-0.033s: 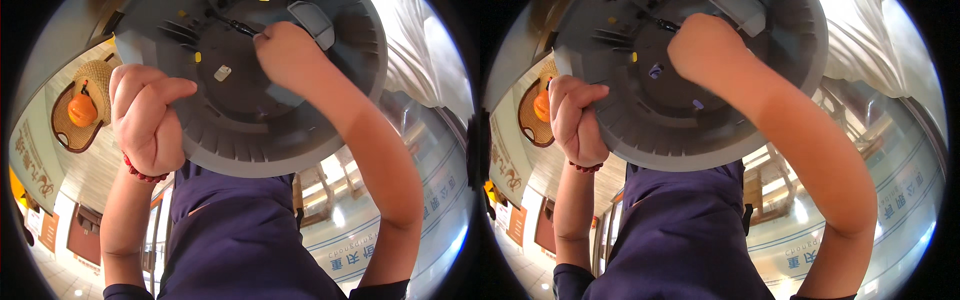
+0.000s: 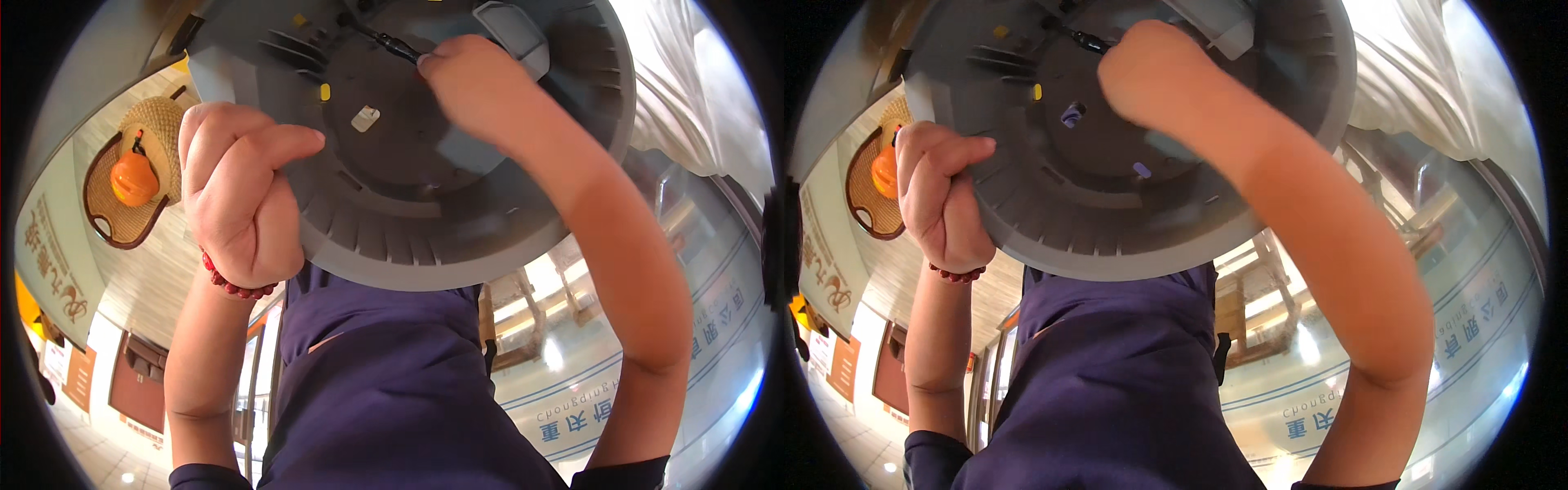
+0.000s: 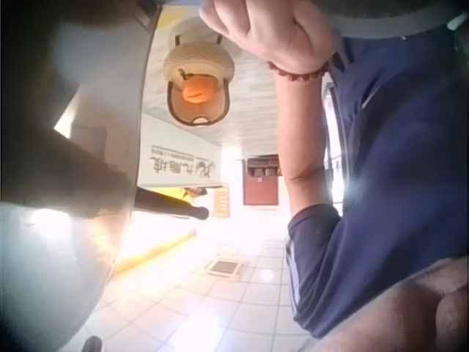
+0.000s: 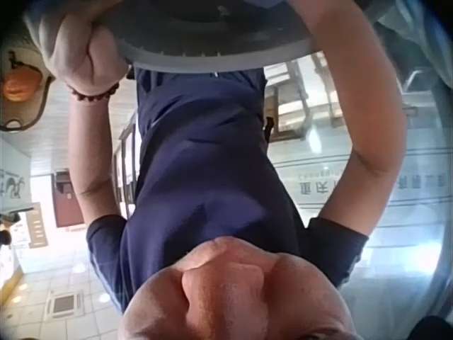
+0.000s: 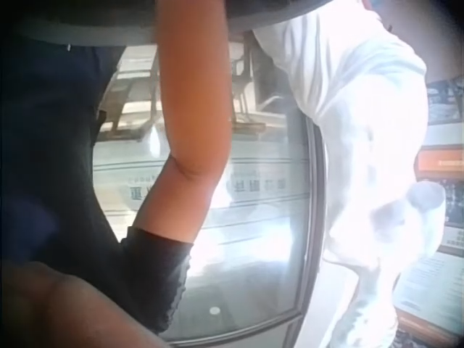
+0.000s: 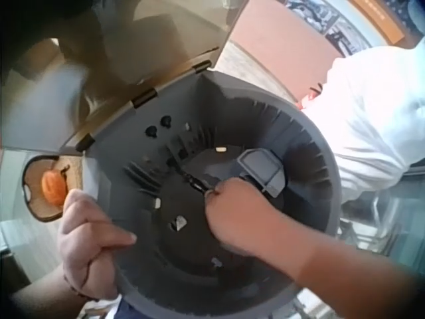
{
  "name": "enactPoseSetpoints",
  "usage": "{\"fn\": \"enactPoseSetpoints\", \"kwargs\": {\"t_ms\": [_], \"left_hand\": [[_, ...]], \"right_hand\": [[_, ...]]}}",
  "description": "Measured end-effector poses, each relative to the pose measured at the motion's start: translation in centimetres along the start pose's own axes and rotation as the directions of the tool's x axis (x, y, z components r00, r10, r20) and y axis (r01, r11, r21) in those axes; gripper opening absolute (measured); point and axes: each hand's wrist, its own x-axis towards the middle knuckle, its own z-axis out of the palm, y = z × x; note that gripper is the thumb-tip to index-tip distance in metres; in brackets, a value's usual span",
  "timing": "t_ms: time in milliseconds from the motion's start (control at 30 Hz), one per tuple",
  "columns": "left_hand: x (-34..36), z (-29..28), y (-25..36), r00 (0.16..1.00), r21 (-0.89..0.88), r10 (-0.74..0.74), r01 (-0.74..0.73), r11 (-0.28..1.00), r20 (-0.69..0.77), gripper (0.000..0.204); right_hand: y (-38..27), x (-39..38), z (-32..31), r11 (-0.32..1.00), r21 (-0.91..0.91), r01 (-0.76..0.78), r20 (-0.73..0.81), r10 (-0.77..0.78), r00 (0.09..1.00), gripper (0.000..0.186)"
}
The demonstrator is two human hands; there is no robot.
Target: The recorder is repairing an electric scooter by removing an orange component and manipulating internal wiring.
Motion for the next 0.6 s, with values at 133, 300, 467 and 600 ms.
{"fn": "enactPoseSetpoints", "kwargs": {"t_ms": [133, 300, 467, 600], "left_hand": [[-0.4, 0.2, -0.3, 0.999, -0.020, 0.005, -0.006, 1.000, -0.035, 0.028], [-0.3, 0.2, -0.6, 0.997, -0.042, 0.024, -0.027, 0.999, -0.068, 0.029], [-0.3, 0.3, -0.8, 0.998, -0.069, 0.043, -0.047, 0.997, -0.056, 0.030], [-0.6, 0.3, -0.7, 0.999, -0.085, 0.019, -0.023, 0.996, -0.045, 0.029]], "right_hand": [[-1.7, -0.3, -2.2, 0.293, 0.795, -0.532, 0.441, 0.323, 0.837, 0.021], [-1.2, 0.0, -2.7, 0.073, 0.810, -0.582, 0.539, 0.297, 0.788, 0.020], [-1.0, 0.2, -1.9, -0.206, 0.766, -0.609, 0.642, 0.201, 0.740, 0.022], [-2.2, -0.2, -1.7, -0.245, 0.748, -0.617, 0.662, 0.205, 0.721, 0.023]]}}
